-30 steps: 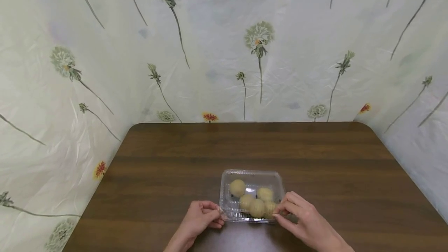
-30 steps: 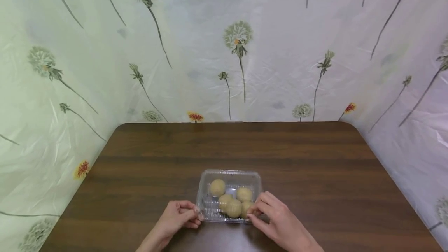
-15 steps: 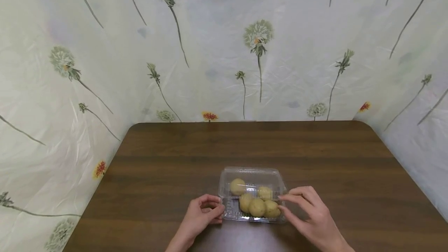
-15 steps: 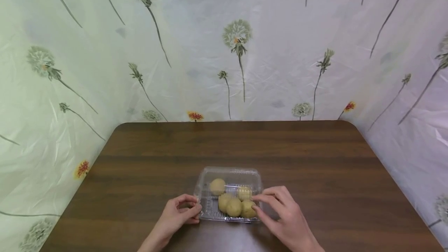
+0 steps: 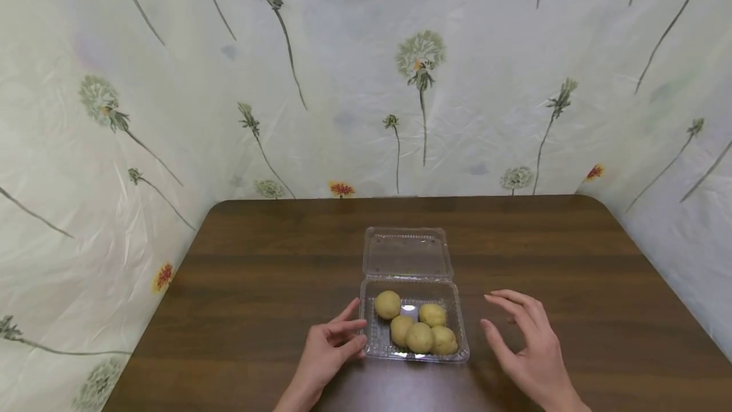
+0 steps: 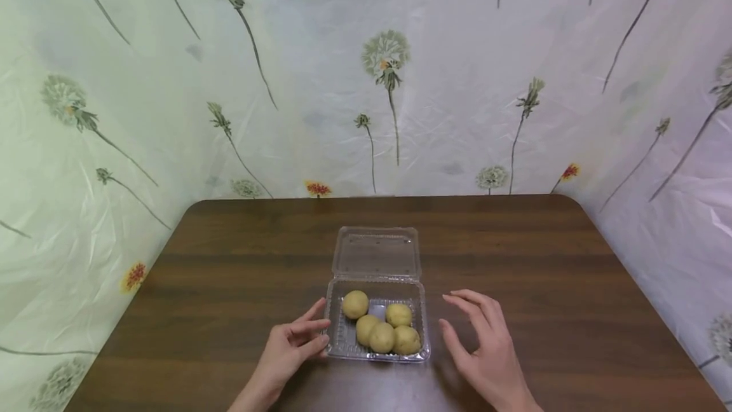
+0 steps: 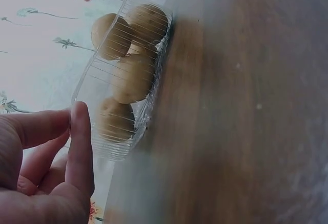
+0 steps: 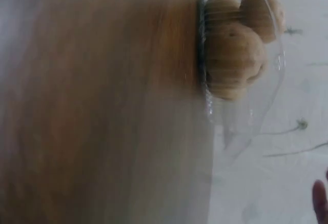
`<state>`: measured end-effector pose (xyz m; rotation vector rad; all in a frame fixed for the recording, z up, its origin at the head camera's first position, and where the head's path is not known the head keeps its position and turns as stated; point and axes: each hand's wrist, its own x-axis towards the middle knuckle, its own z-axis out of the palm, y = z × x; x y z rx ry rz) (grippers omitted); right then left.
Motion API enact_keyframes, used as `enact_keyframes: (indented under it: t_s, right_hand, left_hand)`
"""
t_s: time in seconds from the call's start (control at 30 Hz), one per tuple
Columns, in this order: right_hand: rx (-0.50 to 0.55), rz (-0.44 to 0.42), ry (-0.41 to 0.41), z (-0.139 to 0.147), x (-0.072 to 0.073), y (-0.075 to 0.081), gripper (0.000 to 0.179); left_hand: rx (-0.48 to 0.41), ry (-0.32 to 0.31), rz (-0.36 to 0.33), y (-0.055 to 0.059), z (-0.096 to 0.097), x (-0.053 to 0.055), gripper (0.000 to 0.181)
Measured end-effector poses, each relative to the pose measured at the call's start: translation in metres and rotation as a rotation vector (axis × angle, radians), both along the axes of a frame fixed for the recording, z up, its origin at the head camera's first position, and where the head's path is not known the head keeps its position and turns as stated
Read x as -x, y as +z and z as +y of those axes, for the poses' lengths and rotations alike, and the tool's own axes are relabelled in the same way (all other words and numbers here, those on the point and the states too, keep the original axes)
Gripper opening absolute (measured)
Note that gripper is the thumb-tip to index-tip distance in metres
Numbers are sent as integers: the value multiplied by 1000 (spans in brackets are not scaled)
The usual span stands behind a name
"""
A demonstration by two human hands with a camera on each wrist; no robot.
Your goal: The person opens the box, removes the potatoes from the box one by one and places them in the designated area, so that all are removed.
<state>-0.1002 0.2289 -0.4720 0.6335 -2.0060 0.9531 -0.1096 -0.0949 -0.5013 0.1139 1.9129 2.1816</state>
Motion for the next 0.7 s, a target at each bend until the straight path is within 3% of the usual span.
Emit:
enact_keyframes:
  t_s: [0.1,0.2,0.3,0.47,0.7]
  right_hand:
    - [-82,-139,32,9,1,-10,31]
    - [-170,-259,58,13,1,-13,44]
    - [-237,-344,60,13,1,-13,44]
    - [-282,-390,73,8,0,-10,39]
    - [-303,-412,155,-1,3,-1,37]
  left_hand:
    - [2,-12,-6,0,-1,1,29]
    - [-10,-20,-8,1,-1,0,29]
    - [-8,-23,-12,0,-1,-1,29]
    - [0,-17,-22,-1,-1,-1,28]
    - [-5,-11,-13,0,-1,-1,28]
